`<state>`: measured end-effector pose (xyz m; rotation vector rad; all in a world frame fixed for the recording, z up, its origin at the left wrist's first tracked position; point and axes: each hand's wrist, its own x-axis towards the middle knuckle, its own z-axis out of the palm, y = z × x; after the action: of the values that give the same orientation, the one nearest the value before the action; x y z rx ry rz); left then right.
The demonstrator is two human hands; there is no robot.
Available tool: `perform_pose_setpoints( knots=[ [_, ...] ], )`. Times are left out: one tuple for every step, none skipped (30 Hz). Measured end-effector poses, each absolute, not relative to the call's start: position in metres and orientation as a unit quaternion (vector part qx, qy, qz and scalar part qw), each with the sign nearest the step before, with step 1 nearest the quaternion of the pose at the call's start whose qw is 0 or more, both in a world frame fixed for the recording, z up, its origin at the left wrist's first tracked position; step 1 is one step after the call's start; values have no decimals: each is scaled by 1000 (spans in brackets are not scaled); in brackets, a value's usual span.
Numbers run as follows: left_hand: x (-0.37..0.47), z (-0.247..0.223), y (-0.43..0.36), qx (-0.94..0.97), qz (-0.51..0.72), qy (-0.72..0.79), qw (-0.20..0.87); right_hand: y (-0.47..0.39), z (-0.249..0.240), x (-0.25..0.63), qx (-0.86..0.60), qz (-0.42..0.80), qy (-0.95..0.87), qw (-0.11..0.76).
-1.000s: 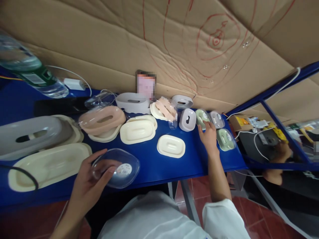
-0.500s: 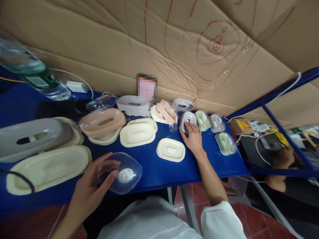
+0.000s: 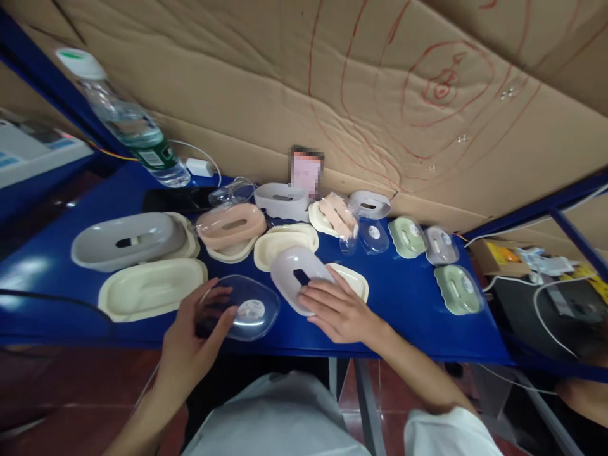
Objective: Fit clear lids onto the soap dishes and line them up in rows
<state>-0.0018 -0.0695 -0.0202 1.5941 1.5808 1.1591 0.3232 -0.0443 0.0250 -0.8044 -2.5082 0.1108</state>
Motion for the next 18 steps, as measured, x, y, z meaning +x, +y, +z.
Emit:
perform_pose_setpoints(
  knots=[
    [-2, -21, -71, 621, 420, 601, 278, -41, 24, 316, -280, 50, -927, 246],
    [-2, -22, -71, 642, 403, 602, 251, -36, 22, 311, -269, 52, -930, 246],
    [-2, -23, -72, 662, 389, 601, 222, -30, 21, 307, -262, 53, -931, 247],
    [0, -25, -71, 678, 379, 600, 192, -24, 20, 305, -259, 52, -931, 251],
    [2, -27, -70, 692, 368, 599, 166, -19, 19, 305, -259, 52, -929, 259],
    [4, -29, -69, 703, 356, 598, 146, -14, 18, 306, -264, 51, -925, 268],
    [8, -29, -67, 714, 343, 596, 131, -11, 17, 307, -272, 52, -920, 277],
    [11, -29, -65, 722, 332, 595, 120, -8, 16, 310, -282, 52, -915, 284],
    [15, -27, -62, 730, 324, 592, 108, -7, 15, 313, -294, 53, -908, 292],
    [19, -24, -57, 738, 319, 587, 97, -7, 14, 316, -308, 55, -901, 300],
    [22, -20, -50, 748, 315, 578, 85, -8, 13, 319, -321, 58, -893, 309],
    [25, -15, -42, 759, 313, 567, 72, -8, 13, 321, -331, 62, -885, 321],
    [28, -10, -31, 772, 308, 553, 61, -9, 13, 323, -338, 67, -877, 334],
    [30, -6, -20, 787, 298, 537, 52, -10, 13, 324, -341, 73, -871, 347],
    [32, -2, -7, 802, 284, 524, 43, -11, 14, 325, -341, 81, -866, 357],
    [34, 1, 5, 817, 265, 511, 40, -12, 14, 325, -339, 92, -862, 365],
    [36, 2, 17, 829, 251, 497, 40, -12, 15, 324, -340, 106, -856, 374],
    [38, 3, 28, 839, 242, 486, 41, -12, 15, 324, -344, 125, -848, 383]
  ],
)
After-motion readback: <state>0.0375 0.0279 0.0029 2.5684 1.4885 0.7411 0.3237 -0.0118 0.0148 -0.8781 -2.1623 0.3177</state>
